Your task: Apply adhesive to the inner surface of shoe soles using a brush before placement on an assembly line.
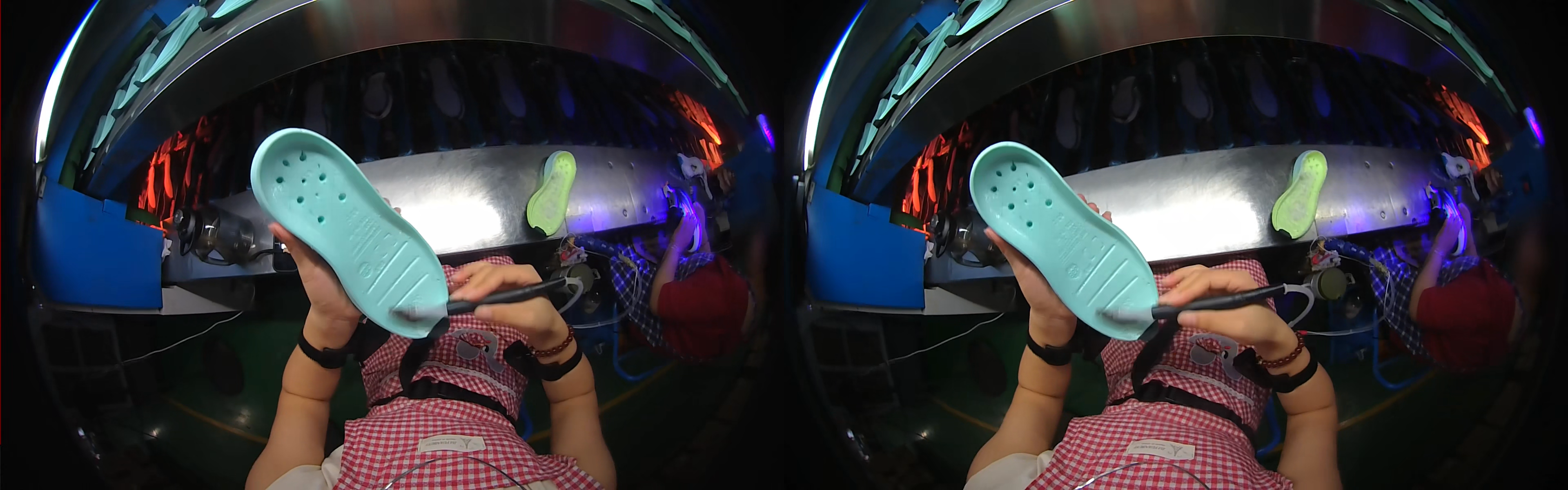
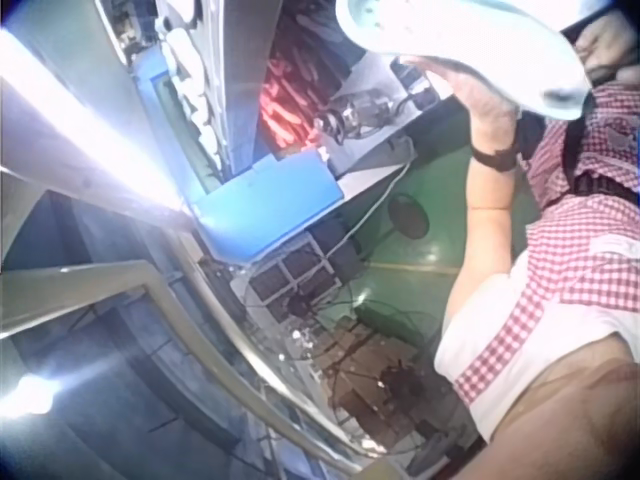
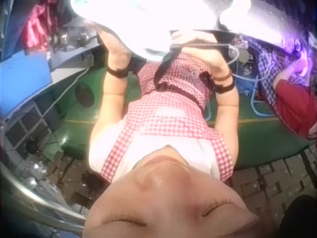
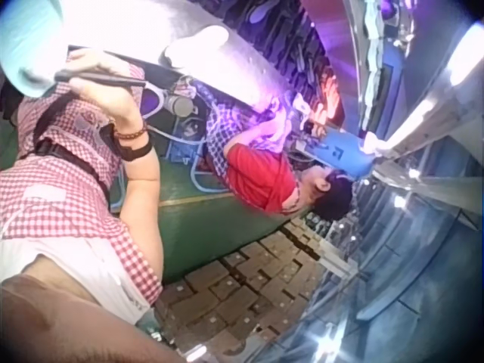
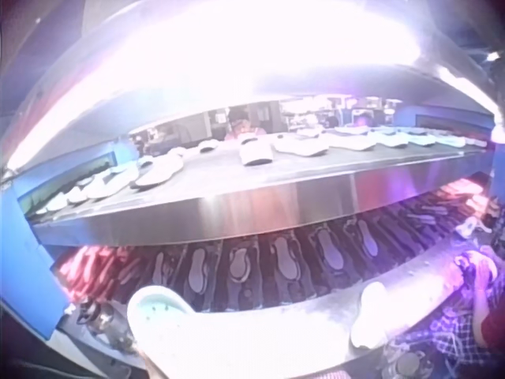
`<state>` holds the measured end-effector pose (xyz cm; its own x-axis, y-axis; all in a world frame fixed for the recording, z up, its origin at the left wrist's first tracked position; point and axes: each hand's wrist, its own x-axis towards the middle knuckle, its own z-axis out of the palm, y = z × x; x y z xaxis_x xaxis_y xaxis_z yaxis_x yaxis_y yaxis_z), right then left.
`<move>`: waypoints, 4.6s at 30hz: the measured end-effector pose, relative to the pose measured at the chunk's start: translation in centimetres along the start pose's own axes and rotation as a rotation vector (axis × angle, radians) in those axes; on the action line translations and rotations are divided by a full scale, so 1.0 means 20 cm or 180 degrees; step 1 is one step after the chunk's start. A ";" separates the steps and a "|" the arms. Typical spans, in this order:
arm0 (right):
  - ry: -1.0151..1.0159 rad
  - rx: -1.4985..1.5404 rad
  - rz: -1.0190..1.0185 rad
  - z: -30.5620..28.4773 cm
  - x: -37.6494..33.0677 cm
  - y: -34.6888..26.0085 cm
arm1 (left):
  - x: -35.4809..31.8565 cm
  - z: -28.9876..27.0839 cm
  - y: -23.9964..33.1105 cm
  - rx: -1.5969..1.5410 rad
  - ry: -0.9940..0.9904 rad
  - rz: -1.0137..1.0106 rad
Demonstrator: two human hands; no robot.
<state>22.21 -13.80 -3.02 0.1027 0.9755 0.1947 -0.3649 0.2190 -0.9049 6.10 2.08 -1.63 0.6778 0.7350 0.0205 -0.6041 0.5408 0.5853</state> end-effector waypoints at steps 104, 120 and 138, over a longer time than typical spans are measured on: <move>0.2002 0.1107 -0.0494 -0.25 -0.17 -0.02 | 1.34 0.46 0.60 -0.1172 0.0312 0.0361; 0.2721 0.1348 -0.0075 -0.52 -0.26 0.08 | 1.77 0.83 0.38 0.6899 -0.0124 0.1079; 0.3149 0.1496 0.0221 -0.67 -0.50 0.12 | 1.81 0.87 0.10 0.6323 -0.2273 0.1720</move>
<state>32.71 -23.29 -12.17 0.6887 0.5832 -0.4309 -0.6934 0.3558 -0.6266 36.67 22.60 14.42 0.9202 0.1408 0.3653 0.0472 -0.9662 0.2535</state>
